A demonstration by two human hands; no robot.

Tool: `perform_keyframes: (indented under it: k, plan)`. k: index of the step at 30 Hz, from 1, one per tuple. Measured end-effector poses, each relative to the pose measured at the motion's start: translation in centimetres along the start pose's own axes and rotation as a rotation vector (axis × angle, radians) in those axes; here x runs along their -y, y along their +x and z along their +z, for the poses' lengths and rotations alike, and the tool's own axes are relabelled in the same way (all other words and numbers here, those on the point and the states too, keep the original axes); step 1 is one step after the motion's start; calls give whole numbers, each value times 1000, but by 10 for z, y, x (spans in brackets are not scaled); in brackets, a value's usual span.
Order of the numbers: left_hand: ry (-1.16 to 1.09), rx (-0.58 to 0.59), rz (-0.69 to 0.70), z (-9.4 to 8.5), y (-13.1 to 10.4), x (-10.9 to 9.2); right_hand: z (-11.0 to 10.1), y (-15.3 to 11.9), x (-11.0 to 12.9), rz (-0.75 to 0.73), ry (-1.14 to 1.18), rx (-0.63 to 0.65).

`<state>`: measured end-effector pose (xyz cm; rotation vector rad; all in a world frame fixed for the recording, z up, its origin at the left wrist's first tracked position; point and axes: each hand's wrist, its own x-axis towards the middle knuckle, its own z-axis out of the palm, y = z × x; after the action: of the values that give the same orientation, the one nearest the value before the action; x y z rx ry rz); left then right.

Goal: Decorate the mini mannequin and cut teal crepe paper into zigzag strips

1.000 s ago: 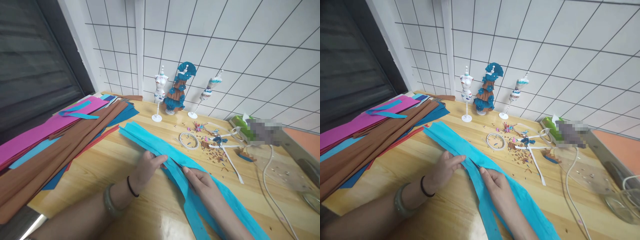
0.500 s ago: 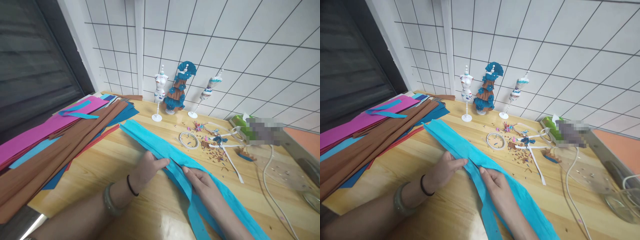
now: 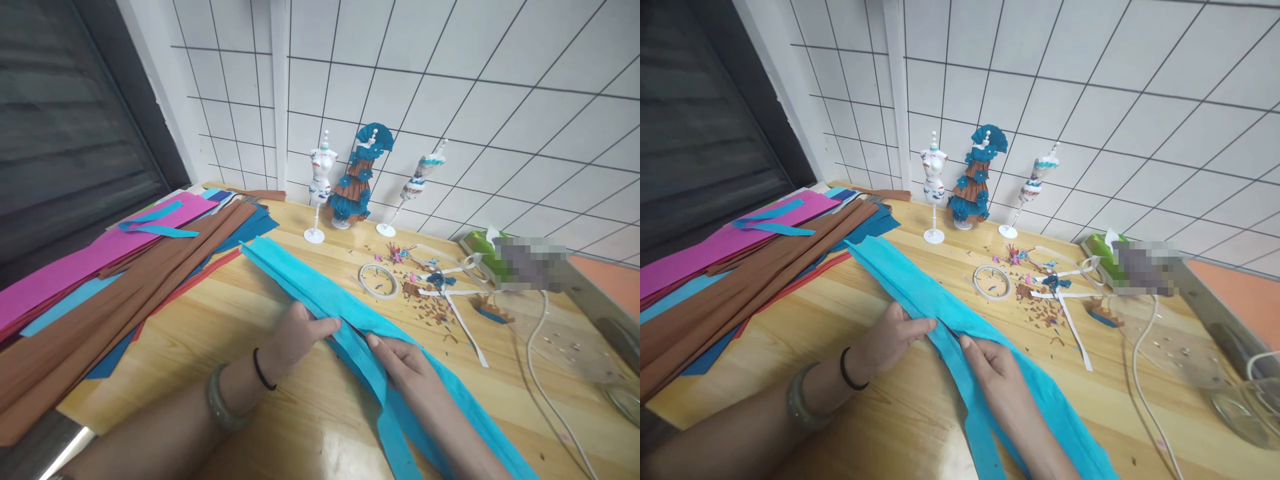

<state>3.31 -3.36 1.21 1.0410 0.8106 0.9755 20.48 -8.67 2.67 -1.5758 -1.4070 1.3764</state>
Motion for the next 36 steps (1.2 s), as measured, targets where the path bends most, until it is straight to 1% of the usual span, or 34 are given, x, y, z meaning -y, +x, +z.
perform_keyframes:
  k: [9, 17, 20, 26, 30, 36]
  plan:
    - [58, 18, 2, 0, -1, -4, -1, -2, 1, -10, 28, 16]
    - [243, 15, -24, -3, -1, -5, -1, -1, 3, -17, 31, 37]
    - [230, 12, -35, -2, -1, -8, -1, -2, 3, -32, 22, 47]
    - [203, 47, 15, 0, -2, -18, -3, -2, 2, -13, -15, 50]
    - [213, 69, 2, -1, -2, -17, -3, -2, 4, -41, -51, 49]
    - [201, 69, 19, -3, -1, -13, -2, -4, 7, -36, -54, 52]
